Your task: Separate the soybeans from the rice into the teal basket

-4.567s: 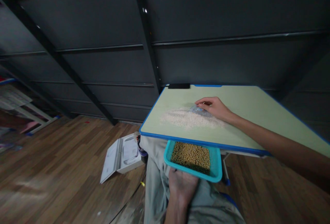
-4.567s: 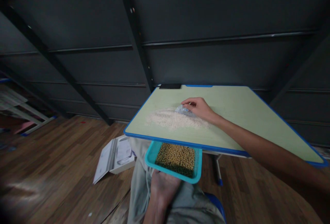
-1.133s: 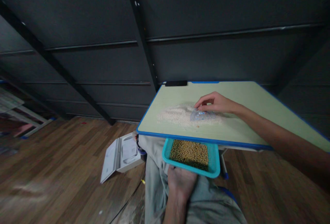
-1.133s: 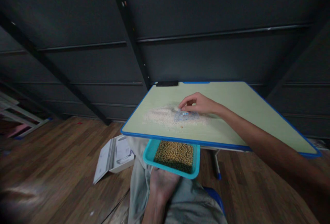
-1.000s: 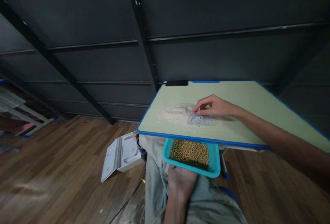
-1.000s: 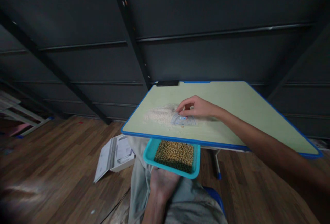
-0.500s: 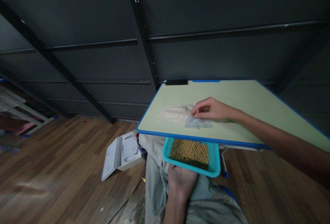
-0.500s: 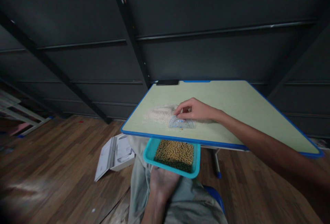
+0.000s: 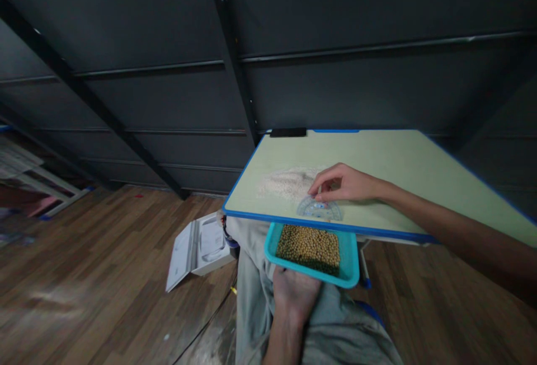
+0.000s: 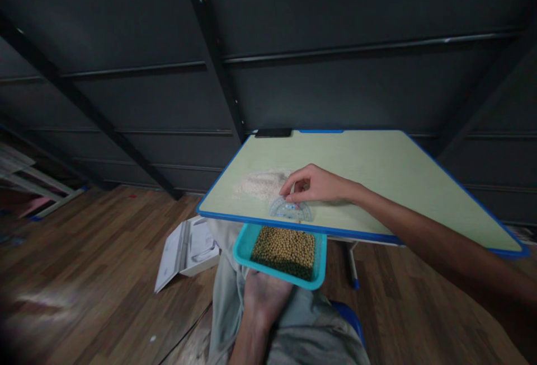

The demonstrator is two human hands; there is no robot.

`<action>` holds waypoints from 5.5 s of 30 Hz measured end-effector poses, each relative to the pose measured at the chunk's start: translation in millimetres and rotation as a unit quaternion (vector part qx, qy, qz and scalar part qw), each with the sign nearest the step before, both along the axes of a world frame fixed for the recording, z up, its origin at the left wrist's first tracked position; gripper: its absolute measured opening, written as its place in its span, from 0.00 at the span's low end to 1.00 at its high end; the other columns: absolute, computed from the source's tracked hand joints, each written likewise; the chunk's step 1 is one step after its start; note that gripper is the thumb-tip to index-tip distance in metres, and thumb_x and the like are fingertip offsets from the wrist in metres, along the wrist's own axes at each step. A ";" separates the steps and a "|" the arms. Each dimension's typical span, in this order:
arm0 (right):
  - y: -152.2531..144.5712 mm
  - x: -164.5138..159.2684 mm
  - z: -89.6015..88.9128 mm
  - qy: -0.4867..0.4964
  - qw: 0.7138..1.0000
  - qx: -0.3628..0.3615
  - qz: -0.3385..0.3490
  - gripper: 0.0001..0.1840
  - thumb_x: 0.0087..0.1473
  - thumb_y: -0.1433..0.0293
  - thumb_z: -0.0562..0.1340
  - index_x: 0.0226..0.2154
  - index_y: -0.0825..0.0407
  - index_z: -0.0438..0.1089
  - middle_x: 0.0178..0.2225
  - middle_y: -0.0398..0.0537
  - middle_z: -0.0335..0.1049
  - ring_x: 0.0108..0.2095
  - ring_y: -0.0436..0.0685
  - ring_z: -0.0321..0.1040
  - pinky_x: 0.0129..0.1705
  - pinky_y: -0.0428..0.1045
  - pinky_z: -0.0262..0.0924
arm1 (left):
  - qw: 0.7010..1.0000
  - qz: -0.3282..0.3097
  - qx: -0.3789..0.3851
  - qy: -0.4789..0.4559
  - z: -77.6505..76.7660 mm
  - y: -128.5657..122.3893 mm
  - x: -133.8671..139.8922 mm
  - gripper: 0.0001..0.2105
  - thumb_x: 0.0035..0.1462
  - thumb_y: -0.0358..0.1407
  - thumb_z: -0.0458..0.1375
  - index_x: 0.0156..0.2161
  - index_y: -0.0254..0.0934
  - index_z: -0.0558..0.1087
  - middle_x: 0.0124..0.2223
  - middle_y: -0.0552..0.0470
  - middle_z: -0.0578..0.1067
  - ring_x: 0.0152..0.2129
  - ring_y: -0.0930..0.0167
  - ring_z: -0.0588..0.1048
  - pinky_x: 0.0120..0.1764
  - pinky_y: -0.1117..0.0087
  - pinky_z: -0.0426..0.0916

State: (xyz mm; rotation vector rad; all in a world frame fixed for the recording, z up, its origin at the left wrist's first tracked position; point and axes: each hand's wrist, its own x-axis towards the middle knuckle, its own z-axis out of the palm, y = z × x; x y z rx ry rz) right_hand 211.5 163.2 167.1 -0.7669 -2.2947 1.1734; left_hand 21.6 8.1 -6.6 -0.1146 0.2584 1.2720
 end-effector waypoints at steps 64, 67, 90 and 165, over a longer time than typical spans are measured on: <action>21.2 -0.7 -16.5 0.013 0.958 0.219 -0.187 0.09 0.58 0.68 0.65 0.38 0.49 0.82 0.35 0.47 0.81 0.31 0.54 0.71 0.36 0.52 0.66 | 1.000 -0.003 -0.006 -0.022 -1.2 1.3 -0.7 0.23 0.65 0.32 0.48 0.61 0.42 0.73 0.68 0.43 0.69 0.65 0.57 0.67 0.66 0.45 0.59; 32.6 7.2 -17.1 0.002 0.949 0.202 -0.240 0.08 0.56 0.68 0.66 0.37 0.49 0.82 0.35 0.48 0.81 0.32 0.55 0.72 0.38 0.53 0.67 | 1.000 -0.004 -0.001 -0.022 -3.6 1.6 -1.1 0.23 0.64 0.32 0.47 0.61 0.42 0.73 0.68 0.43 0.69 0.65 0.57 0.67 0.66 0.45 0.59; 80.8 58.1 -21.8 -0.039 0.914 0.220 -0.337 0.13 0.56 0.66 0.65 0.40 0.54 0.82 0.36 0.54 0.82 0.31 0.59 0.75 0.38 0.56 0.70 | 1.000 -0.001 0.014 -0.007 -11.5 1.5 -1.6 0.23 0.67 0.35 0.47 0.63 0.43 0.71 0.68 0.42 0.68 0.64 0.57 0.68 0.66 0.45 0.60; 62.1 -17.3 1.6 0.050 0.971 0.109 -0.208 0.15 0.52 0.74 0.67 0.44 0.53 0.80 0.42 0.54 0.79 0.34 0.56 0.74 0.39 0.53 0.72 | 0.999 -0.012 0.032 -0.041 -15.8 7.4 5.3 0.23 0.65 0.35 0.49 0.63 0.39 0.71 0.65 0.39 0.72 0.63 0.56 0.70 0.66 0.46 0.60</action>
